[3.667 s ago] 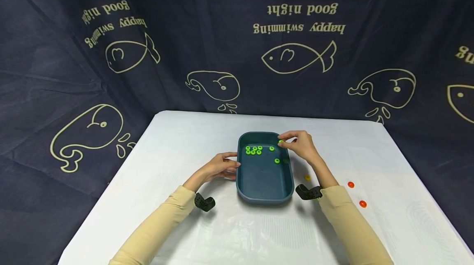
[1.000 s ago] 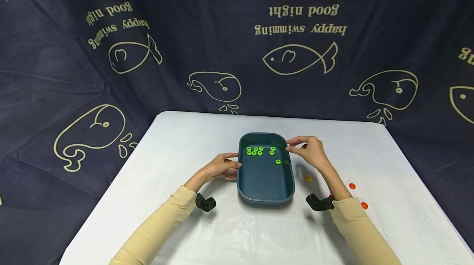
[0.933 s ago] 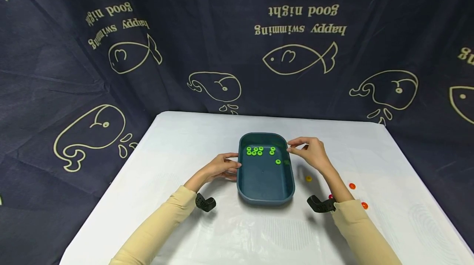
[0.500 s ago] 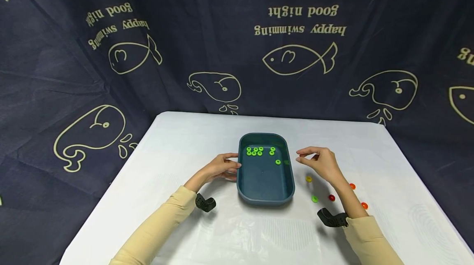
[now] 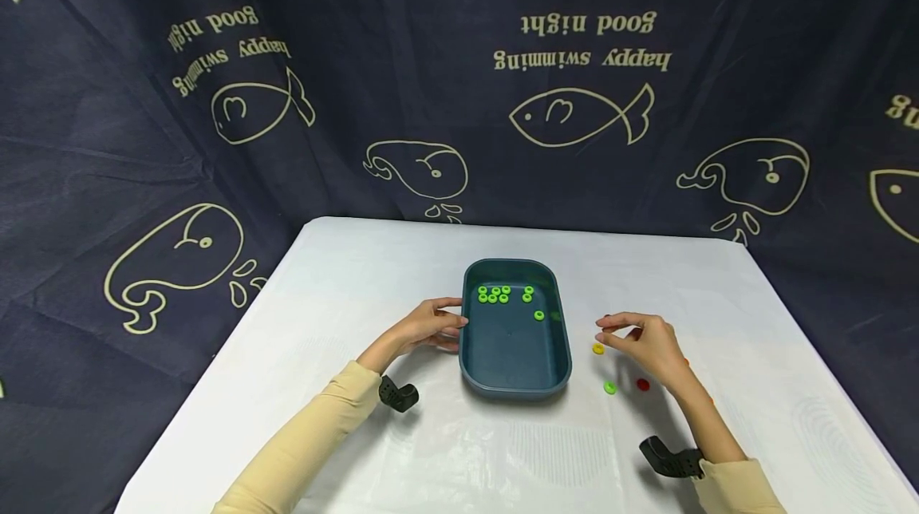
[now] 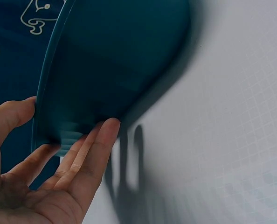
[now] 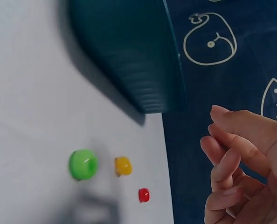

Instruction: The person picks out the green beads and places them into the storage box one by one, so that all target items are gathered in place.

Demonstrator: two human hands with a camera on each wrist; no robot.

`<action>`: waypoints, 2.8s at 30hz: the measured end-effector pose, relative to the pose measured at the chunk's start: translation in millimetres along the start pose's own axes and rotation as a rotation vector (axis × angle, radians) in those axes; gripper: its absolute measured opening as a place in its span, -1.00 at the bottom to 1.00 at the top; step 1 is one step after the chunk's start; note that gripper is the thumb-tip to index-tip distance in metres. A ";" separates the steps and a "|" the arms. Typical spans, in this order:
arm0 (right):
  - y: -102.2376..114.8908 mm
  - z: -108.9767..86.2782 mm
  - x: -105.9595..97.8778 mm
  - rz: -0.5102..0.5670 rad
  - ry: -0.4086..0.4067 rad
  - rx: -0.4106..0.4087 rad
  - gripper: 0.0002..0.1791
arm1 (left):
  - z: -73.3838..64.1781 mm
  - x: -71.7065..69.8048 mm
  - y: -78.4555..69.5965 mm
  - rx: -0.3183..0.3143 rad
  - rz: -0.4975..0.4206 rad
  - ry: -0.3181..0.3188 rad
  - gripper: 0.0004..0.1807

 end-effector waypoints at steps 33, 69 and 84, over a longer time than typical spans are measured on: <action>-43.5 -44.4 28.2 -0.096 0.059 -0.013 -0.78 | 0.5 0.1 -0.7 0.009 0.007 0.013 -0.33; 16.9 25.8 -1.5 -0.063 -0.026 -0.137 -0.78 | -1.6 -1.1 0.1 0.020 0.018 0.025 -0.32; 68.8 78.9 35.7 0.007 0.063 -0.180 -0.78 | 1.2 -0.8 1.0 0.009 0.020 -0.007 -0.33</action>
Point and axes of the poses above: each hand's wrist, its own z-axis towards the middle knuckle, its own x-axis out of the palm, y = z × x, the point moved 1 cm from there along z, towards the middle knuckle, and after that the axes turned 9 degrees about x, right-handed, at the moved point
